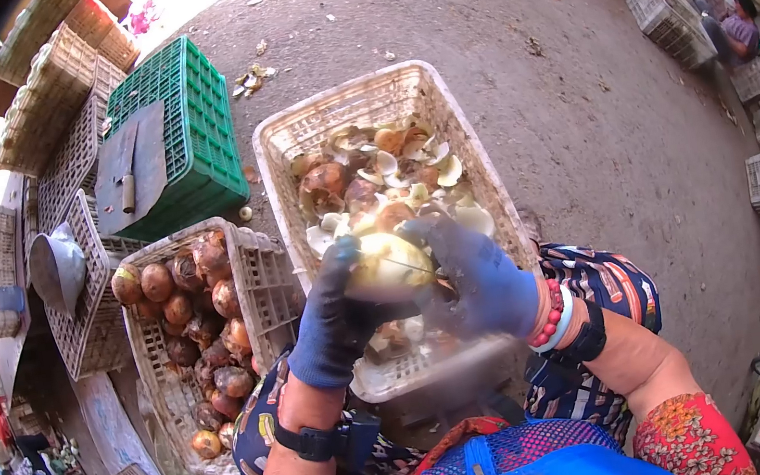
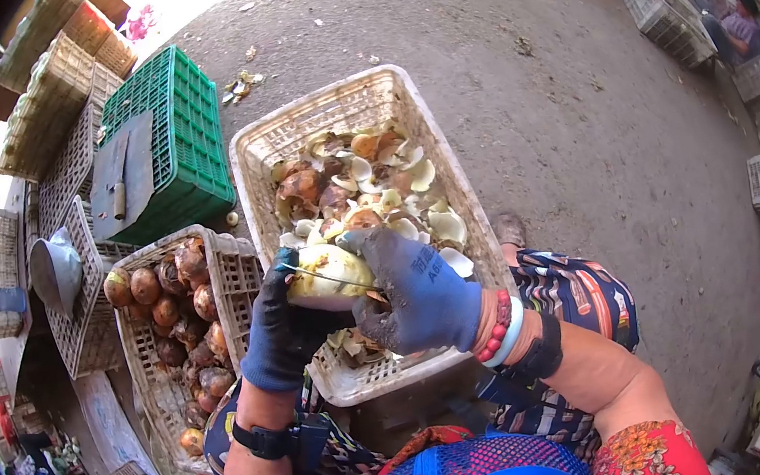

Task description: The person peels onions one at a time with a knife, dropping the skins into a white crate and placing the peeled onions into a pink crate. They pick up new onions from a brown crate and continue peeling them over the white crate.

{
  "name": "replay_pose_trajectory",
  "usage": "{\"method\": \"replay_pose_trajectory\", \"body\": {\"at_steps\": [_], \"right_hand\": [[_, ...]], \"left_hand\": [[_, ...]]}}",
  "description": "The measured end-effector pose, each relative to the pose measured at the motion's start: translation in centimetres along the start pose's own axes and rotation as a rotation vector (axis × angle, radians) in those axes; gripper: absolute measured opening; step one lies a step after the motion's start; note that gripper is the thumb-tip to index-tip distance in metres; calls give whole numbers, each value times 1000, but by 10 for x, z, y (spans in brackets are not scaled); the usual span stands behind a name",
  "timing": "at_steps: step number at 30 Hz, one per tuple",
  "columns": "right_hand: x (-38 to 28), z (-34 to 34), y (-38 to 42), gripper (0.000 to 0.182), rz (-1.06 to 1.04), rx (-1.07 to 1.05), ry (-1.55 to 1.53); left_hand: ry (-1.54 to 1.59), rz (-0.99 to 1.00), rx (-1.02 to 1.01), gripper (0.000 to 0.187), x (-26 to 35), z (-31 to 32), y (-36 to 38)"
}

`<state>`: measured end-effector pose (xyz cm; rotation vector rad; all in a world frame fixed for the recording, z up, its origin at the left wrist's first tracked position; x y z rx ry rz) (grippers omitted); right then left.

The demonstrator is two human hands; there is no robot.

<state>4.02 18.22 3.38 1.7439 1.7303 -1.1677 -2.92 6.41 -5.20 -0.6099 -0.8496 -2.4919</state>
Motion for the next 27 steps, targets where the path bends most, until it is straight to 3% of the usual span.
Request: {"method": "replay_pose_trajectory", "body": {"at_steps": [5, 14, 19, 21, 24, 26, 27], "right_hand": [[-14, -11, 0, 56, -98, 60, -18], [-1, -8, 1, 47, -33, 156, 29], [10, -20, -1, 50, 130, 231, -172], [28, -21, 5, 45, 370, 187, -553], [65, -23, 15, 38, 631, 149, -1005], [62, -40, 8, 35, 838, 29, -796], [58, -44, -8, 39, 584, -7, -185]], "left_hand": [[18, 3, -118, 61, 3, 10, 1], [6, 46, -38, 65, -3, 12, 3], [85, 4, -153, 74, -11, -3, -5], [-496, 238, -168, 74, 6, -2, -6], [412, 269, -504, 75, 18, 2, 4], [27, 347, -376, 71, 23, 1, 7], [-162, 379, -309, 69, 28, 3, 11]]}}
Point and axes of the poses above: each hand's wrist, its own y-axis away from the middle knuckle, its own z-axis out of the palm, x = y × z, the point moved 8 cm from there along -y, towards the middle knuckle, and after that the axes turned 7 degrees about z, right-handed, at the moved point
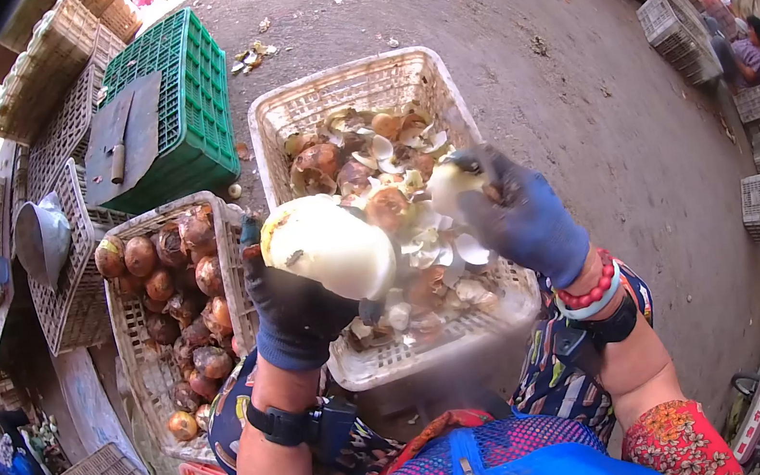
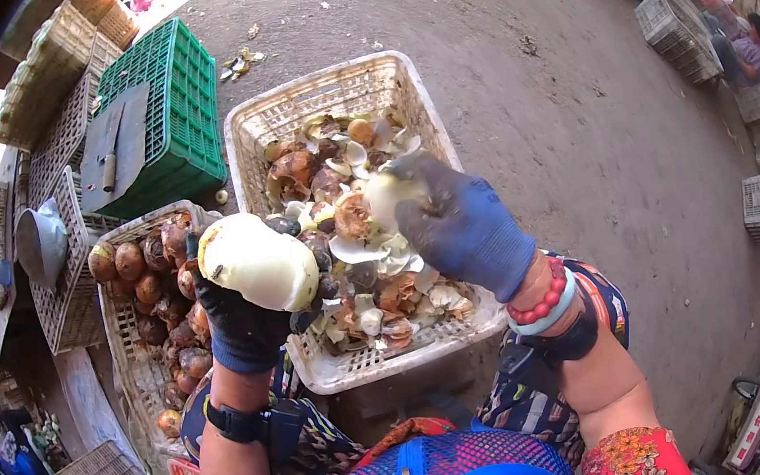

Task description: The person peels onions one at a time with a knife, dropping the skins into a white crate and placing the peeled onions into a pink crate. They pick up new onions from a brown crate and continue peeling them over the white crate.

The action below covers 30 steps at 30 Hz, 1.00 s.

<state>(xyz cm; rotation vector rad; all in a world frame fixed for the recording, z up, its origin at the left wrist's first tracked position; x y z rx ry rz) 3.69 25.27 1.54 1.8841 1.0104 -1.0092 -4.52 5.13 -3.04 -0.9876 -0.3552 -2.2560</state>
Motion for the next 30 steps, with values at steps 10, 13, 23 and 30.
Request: {"method": "replay_pose_trajectory", "body": {"at_steps": [10, 13, 23, 30], "right_hand": [[-45, 45, 14, 85, -96, -766, -107], [-32, 50, 11, 96, -247, -794, -214], [-23, 38, 9, 94, -6, -361, -448], [-12, 48, 13, 92, -340, -210, -269]], "left_hand": [[156, -562, 121, 88, -51, 39, 7], [421, -581, 73, 81, -53, 34, 12], [-202, -265, 44, 73, 0, 44, -5], [-444, -120, 32, 76, 13, 32, -5]]}}
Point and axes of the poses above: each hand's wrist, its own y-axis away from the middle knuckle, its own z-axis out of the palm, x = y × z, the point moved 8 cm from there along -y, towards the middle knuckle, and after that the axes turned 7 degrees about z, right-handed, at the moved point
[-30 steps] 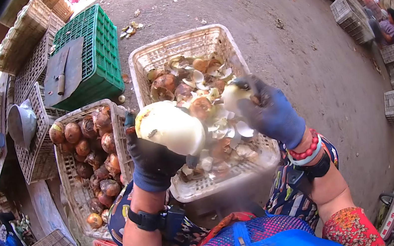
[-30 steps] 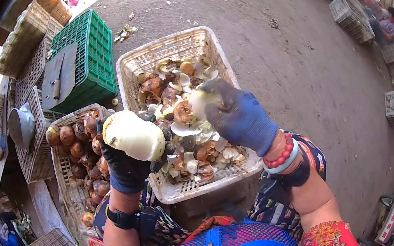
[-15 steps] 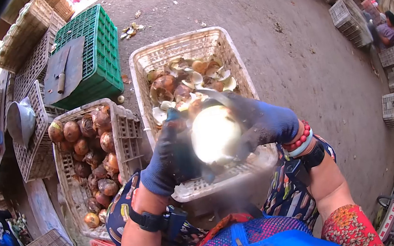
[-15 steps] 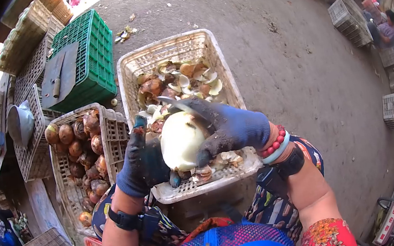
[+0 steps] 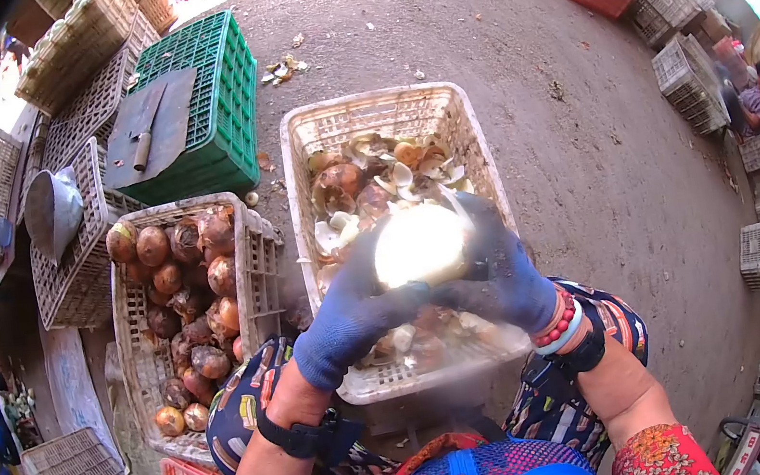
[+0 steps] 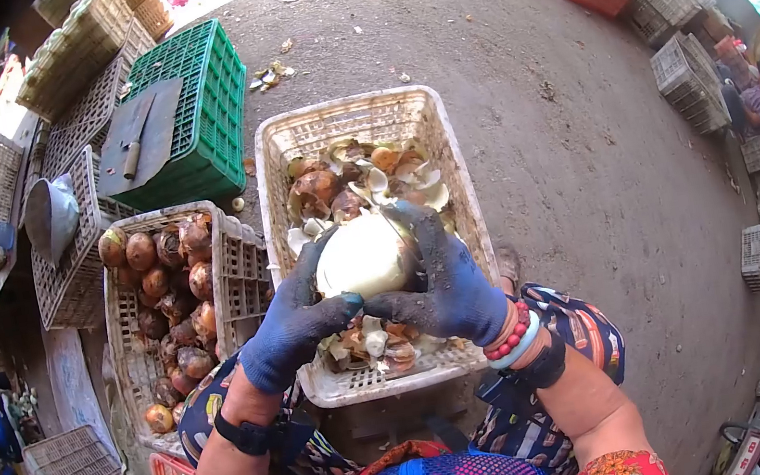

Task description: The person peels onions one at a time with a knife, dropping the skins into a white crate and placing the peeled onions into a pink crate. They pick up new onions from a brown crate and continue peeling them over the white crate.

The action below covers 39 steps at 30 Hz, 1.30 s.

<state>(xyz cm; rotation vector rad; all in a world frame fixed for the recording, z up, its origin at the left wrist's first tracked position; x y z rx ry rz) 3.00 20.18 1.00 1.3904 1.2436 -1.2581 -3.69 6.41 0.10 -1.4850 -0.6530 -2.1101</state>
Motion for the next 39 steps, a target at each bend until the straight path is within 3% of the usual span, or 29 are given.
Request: {"method": "replay_pose_trajectory", "body": {"at_steps": [7, 11, 12, 15, 18, 20, 22, 23, 25, 27, 28, 32, 34, 35, 37, 39], "right_hand": [[-7, -14, 0, 97, 283, -49, -227], [8, -23, 4, 88, 348, -57, -399], [11, -24, 4, 85, 361, -54, -444], [42, -21, 8, 76, 458, -82, -572], [45, -11, 8, 69, 473, -60, -733], [36, -12, 2, 68, 510, 22, -709], [12, -20, -4, 70, 419, 52, -403], [5, -22, -5, 71, 373, 69, -253], [8, -14, -7, 72, 241, 75, -281], [7, -12, -4, 75, 171, 177, -198], [17, -16, 0, 73, 290, 132, -289], [42, -15, 15, 57, 497, 8, -1138], [54, -6, 13, 56, 522, -50, -1243], [62, -3, 8, 56, 512, -31, -1113], [56, 3, 0, 62, 466, 6, -857], [18, 3, -1, 73, 375, 41, -606]], "left_hand": [[154, -9, -73, 72, 5, 1, 0], [178, -78, -111, 87, -6, -8, -1], [204, -67, -84, 72, -5, -11, -2], [295, -151, -23, 57, -21, -24, -6], [148, 84, 65, 28, -25, -32, -9], [323, 82, 88, 24, -28, -33, -9], [638, -34, 47, 26, -26, -25, -6], [547, -22, 59, 29, -27, -27, -7], [366, 1, 84, 35, -28, -29, -8], [424, -56, 58, 38, -19, -24, -3], [453, -85, 42, 39, -13, -21, -1], [77, -29, -24, 58, 16, -15, -9], [23, -42, -119, 57, 13, -1, -11], [-1, -50, -162, 57, 10, 4, -11], [359, -209, -128, 55, -27, 12, -10], [262, -70, -199, 57, -19, 12, -10]]}}
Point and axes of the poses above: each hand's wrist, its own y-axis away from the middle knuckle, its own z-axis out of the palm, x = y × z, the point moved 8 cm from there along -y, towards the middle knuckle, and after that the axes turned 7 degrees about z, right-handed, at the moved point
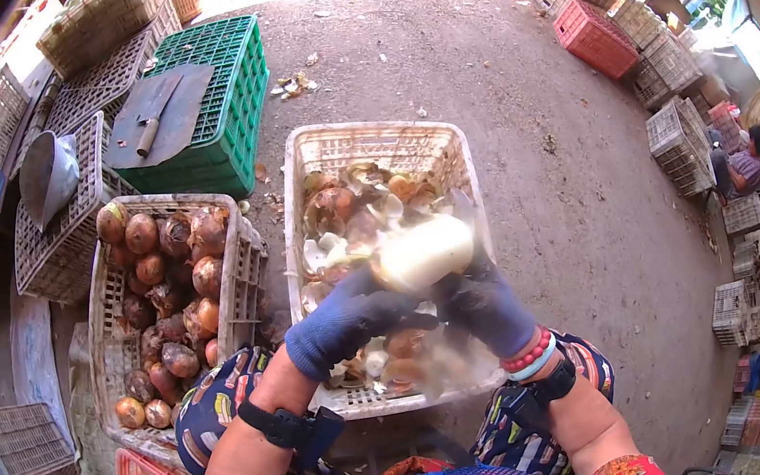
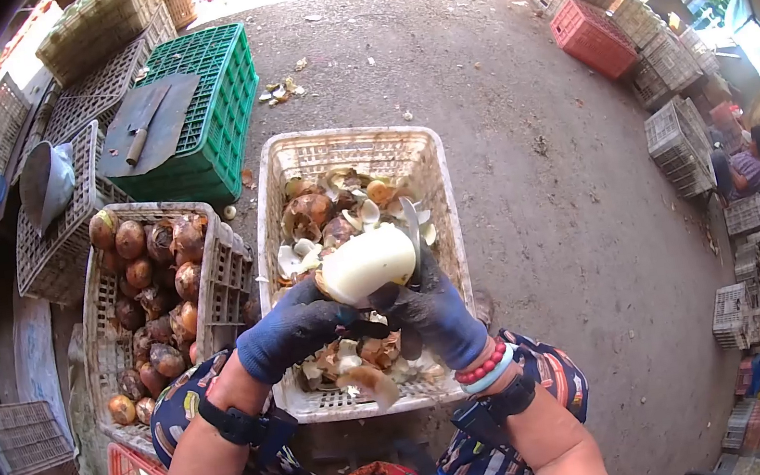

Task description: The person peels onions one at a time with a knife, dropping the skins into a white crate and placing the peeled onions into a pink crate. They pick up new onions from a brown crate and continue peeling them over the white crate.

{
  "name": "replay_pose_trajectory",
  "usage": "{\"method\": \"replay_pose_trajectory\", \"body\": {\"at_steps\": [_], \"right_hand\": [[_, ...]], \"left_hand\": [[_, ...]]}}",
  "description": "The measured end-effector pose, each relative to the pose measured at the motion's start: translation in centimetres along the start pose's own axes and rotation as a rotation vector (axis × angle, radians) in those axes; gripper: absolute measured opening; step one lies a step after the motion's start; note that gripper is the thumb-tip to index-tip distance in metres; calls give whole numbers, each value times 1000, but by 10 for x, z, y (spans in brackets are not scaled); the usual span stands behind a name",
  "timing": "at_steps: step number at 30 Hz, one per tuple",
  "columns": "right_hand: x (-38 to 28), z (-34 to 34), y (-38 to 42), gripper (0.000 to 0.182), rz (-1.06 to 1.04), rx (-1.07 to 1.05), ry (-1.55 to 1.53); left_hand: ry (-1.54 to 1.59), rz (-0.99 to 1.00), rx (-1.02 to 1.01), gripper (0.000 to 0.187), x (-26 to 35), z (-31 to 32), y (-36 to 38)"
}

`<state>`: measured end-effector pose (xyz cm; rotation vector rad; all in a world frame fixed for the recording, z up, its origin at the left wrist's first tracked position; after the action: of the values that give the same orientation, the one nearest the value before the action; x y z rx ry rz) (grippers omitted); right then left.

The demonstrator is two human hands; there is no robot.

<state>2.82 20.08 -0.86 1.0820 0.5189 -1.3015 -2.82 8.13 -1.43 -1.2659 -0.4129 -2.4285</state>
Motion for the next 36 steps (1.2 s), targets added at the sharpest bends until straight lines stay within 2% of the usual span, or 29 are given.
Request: {"method": "replay_pose_trajectory", "body": {"at_steps": [1, 3, 4, 7, 10, 13, 19, 22, 25, 28, 34, 36], "right_hand": [[-3, 6, -2, 82, -24, -15, 37], [4, -6, -5, 85, 32, 25, 270], [8, -11, -6, 87, 64, 42, 389], [-2, 4, -1, 91, -9, -120, 255], [-14, 12, 4, 93, 32, -27, 216], [-10, 0, 6, 90, -66, 85, 591], [-17, 9, 13, 81, -106, 36, 391], [-15, 11, 15, 79, -93, 28, 369], [-10, 8, 15, 79, -30, 35, 322], [-9, 6, 16, 80, 109, 62, 269], [-8, 5, 14, 78, 164, -6, 224], [-8, 4, 14, 77, 155, 17, 204]], "left_hand": [[35, 8, -26, 60, 2, 1, -1], [110, 26, -72, 65, 3, 2, -2], [51, 44, -54, 69, 3, -3, -1], [-81, 35, -3, 77, 6, -12, 0], [-145, -6, 56, 80, 5, -14, -1], [-174, -39, 108, 82, 5, -9, 0], [-192, 60, 37, 73, 15, -7, 0], [-213, 5, 41, 84, 15, -6, 4], [-197, -16, 67, 82, 17, -5, 7], [-187, 19, 87, 71, 20, -6, 8], [-137, 49, 67, 68, 11, -11, 6], [-134, 14, 108, 60, 9, -14, 7]]}}
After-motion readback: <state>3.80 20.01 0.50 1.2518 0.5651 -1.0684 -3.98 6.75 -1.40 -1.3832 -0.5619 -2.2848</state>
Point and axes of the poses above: each hand's wrist, its own y-axis away from the middle knuckle, its own z-axis out of the palm, x = y × z, the point moved 8 cm from there along -y, towards the middle knuckle, and after that the axes turned 7 degrees about z, right-handed, at the moved point
